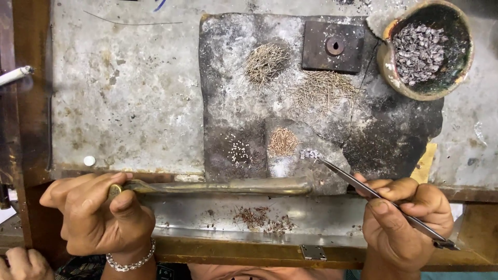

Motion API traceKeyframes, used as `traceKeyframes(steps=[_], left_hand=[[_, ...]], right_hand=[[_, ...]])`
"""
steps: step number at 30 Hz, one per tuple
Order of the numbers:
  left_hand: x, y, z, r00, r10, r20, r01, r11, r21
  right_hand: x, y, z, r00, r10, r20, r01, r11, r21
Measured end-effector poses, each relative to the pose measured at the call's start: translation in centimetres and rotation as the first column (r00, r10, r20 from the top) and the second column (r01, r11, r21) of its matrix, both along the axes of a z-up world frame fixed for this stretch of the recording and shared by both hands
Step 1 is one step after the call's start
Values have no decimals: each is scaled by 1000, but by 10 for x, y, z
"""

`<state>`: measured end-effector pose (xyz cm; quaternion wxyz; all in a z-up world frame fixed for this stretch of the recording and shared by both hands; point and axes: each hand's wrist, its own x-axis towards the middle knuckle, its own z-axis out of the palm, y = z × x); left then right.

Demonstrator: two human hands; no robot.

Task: The person uses a blowtorch and tweezers to heat and fuse small metal pieces on a workbench. They repeatedly apply the flame to individual pieces, moving them with tweezers to ensure even heating and joining.

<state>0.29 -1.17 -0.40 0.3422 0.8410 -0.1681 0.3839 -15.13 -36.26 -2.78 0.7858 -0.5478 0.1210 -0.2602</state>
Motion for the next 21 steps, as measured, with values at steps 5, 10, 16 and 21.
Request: traceKeyframes(steps=[5,10,16,21], left_hand=[[-2,-1,1,999,11,-38,-10,1000,22],[-2,-4,2,997,18,-69,-17,1000,18],[-1,-4,0,997,4,-73,-2,1000,24],[0,-1,-4,999,-4,-37,5,1000,26]], right_hand=[[-3,4,-8,999,-29,27,28,998,50],[-6,12,-12,995,-93,27,92,995,38],[-6,11,-13,996,-90,0,90,995,33],[-5,10,-12,996,-90,-3,90,996,0]])
